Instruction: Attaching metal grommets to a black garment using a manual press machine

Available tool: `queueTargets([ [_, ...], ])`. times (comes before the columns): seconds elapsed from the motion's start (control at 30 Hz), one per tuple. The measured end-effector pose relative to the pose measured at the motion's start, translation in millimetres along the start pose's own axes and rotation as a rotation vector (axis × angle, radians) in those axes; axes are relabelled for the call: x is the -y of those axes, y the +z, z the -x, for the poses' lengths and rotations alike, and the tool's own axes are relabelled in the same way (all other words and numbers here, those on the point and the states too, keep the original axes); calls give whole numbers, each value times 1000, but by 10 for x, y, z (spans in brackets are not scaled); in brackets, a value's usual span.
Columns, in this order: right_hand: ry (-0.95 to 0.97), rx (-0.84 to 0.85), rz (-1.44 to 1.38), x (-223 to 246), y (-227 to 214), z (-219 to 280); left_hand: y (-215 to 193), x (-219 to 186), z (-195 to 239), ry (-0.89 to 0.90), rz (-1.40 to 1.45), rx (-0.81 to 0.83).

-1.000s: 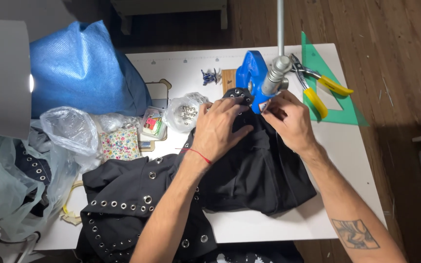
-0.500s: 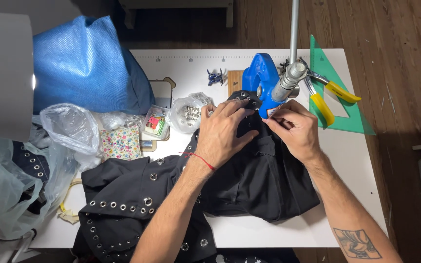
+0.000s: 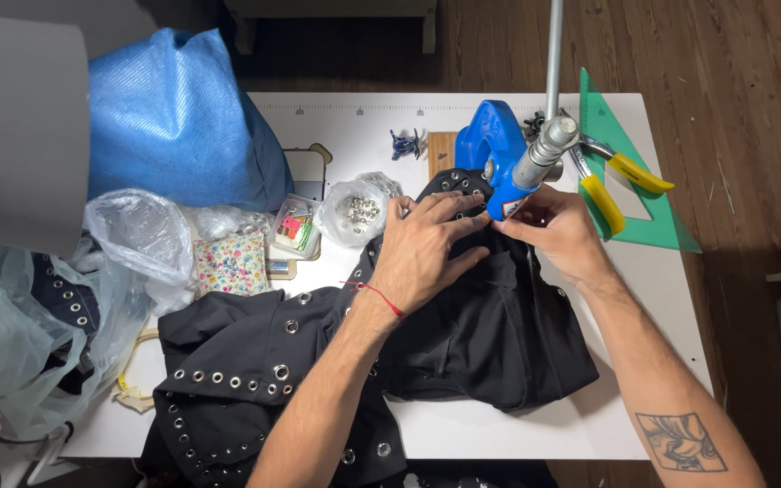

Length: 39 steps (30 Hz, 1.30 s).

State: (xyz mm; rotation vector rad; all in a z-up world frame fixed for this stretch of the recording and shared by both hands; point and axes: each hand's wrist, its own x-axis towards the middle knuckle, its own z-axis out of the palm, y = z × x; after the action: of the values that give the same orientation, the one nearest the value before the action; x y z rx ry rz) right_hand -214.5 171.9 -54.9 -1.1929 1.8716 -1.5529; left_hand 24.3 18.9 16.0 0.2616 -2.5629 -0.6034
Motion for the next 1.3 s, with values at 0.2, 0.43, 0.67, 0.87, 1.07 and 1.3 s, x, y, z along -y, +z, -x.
queueTargets([
  [0.2, 124, 25, -71, 128, -29, -33, 62, 33, 47, 34, -22, -15],
  [0.43, 144, 23, -67, 125, -55, -22, 122, 55, 77, 117, -124, -84],
  [0.67, 67, -2, 37, 190, -66, 45, 139, 31, 64, 208, -195, -163],
  [0.87, 34, -3, 95, 292, -56, 35, 121, 19, 54, 233, -174, -211],
  [1.07, -20, 16, 134, 377, -30, 32, 129, 31, 43, 267, -173, -232],
  [1.3, -116, 15, 299, 661, -56, 100, 154, 43, 13, 346, -219, -263],
])
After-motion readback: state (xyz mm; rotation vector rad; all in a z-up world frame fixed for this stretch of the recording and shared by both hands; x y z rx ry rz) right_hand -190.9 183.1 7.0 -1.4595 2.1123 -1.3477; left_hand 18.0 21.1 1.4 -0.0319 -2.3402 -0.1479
